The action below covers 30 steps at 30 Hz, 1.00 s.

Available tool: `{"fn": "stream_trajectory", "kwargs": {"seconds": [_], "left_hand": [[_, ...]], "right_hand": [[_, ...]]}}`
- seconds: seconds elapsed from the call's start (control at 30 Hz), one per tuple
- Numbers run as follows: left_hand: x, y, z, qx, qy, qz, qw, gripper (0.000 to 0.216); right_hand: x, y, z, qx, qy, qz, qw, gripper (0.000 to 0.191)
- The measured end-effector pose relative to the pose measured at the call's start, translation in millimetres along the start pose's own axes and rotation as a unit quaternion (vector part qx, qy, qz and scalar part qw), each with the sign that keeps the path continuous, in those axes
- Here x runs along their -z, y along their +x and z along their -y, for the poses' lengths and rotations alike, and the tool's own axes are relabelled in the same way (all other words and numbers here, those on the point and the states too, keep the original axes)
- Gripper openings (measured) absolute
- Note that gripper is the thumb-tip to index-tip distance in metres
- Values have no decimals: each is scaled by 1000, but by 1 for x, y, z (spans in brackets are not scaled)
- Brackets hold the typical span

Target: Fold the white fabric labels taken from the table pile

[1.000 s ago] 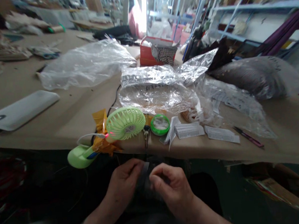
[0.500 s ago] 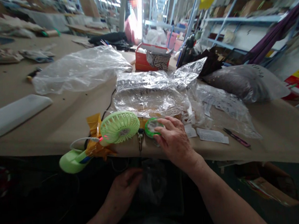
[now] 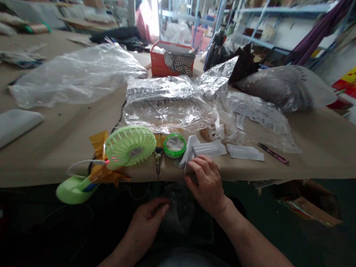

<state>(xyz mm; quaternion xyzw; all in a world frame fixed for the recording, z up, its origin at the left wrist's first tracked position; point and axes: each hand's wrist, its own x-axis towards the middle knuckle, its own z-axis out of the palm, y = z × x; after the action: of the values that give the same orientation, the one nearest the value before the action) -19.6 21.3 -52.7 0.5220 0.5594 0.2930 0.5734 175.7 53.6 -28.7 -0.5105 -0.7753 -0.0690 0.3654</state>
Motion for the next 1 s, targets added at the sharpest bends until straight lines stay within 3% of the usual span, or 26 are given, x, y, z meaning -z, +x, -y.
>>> {"fn": "stream_trajectory", "kwargs": {"seconds": [0.2, 0.73, 1.0], "left_hand": [[-2, -1, 4, -1, 15, -4, 1000, 23], [-7, 0, -10, -25, 1, 19, 999, 19], [-12, 6, -34, -43, -16, 48, 998, 19]], "right_hand": [[1, 8, -1, -13, 24, -21, 999, 13], [3, 7, -5, -11, 52, -36, 998, 10], [7, 2, -11, -10, 56, -4, 998, 10]]}}
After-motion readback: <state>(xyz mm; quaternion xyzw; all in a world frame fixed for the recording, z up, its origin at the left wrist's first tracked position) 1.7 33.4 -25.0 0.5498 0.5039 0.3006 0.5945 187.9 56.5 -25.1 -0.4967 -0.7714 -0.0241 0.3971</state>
